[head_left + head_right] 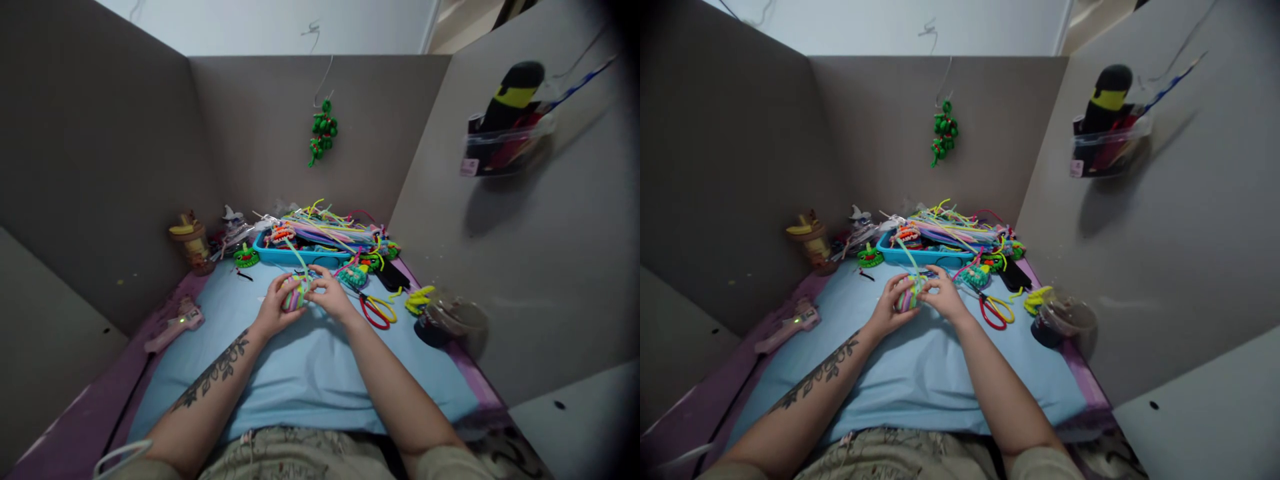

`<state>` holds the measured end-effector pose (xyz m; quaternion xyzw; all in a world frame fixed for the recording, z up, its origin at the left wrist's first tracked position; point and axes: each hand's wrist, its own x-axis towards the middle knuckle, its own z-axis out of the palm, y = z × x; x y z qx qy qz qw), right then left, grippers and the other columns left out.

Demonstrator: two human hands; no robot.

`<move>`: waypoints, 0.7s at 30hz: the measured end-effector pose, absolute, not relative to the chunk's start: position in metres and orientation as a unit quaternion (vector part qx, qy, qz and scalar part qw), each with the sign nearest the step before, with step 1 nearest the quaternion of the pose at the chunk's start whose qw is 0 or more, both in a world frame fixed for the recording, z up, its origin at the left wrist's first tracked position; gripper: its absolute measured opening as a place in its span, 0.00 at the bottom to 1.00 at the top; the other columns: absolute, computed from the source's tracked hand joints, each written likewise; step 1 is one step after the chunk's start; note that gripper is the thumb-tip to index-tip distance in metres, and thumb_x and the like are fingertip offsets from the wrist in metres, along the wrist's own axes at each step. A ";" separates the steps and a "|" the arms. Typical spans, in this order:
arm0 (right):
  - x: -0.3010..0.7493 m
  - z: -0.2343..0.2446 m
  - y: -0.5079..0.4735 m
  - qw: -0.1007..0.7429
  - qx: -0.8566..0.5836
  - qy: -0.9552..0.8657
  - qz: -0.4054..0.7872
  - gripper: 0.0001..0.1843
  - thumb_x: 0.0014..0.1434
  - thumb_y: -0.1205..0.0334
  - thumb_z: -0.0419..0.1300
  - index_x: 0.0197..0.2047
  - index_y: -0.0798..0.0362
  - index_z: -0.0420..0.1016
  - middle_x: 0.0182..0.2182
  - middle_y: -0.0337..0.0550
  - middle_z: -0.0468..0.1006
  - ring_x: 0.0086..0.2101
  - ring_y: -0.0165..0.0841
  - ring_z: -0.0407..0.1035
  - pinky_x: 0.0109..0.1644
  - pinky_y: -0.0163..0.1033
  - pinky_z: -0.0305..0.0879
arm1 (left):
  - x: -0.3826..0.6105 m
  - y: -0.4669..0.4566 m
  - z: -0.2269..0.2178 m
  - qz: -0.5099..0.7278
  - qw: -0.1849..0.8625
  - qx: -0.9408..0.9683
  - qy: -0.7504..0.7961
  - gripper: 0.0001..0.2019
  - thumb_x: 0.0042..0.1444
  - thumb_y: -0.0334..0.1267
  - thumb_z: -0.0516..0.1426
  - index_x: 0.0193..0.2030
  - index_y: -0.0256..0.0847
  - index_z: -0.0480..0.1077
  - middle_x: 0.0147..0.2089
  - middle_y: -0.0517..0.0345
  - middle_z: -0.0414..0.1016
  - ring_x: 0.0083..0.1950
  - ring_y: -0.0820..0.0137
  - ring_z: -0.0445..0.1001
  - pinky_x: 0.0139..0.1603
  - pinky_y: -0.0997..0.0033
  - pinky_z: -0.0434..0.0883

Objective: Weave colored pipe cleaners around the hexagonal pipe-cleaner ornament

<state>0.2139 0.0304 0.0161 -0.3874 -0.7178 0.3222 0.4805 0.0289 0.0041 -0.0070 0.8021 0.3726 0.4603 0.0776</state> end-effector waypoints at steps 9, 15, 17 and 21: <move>0.214 0.014 0.029 0.475 -0.338 -0.692 0.427 0.12 0.44 0.53 0.68 0.26 0.52 0.75 0.61 0.49 0.59 0.58 0.42 0.59 0.59 0.49 0.55 | 0.027 0.006 -0.009 0.464 -0.042 0.808 0.361 0.25 0.47 0.38 0.63 0.53 0.53 0.64 0.60 0.51 0.55 0.64 0.54 0.56 0.59 0.47 0.61; 0.207 0.028 0.016 0.500 -0.375 -0.732 0.272 0.06 0.45 0.64 0.66 0.22 0.52 0.74 0.62 0.43 0.55 0.60 0.42 0.52 0.63 0.50 0.48 | 0.033 0.008 -0.019 0.505 0.064 0.777 0.370 0.43 0.45 0.45 0.64 0.65 0.47 0.45 0.64 0.42 0.50 0.66 0.53 0.53 0.60 0.48 0.60; 0.204 0.027 0.014 0.492 -0.377 -0.754 0.218 0.05 0.45 0.66 0.66 0.21 0.51 0.74 0.61 0.41 0.56 0.60 0.42 0.50 0.63 0.51 0.46 | 0.035 0.012 -0.024 0.524 0.126 0.745 0.393 0.48 0.45 0.47 0.64 0.66 0.45 0.39 0.65 0.40 0.47 0.67 0.53 0.52 0.60 0.49 0.62; 0.201 0.021 0.014 0.476 -0.365 -0.779 0.186 0.04 0.44 0.67 0.67 0.22 0.50 0.76 0.59 0.40 0.58 0.60 0.43 0.49 0.63 0.52 0.45 | 0.038 0.017 -0.029 0.535 0.248 0.718 0.370 0.54 0.42 0.49 0.65 0.66 0.46 0.32 0.65 0.38 0.45 0.65 0.54 0.57 0.60 0.51 0.62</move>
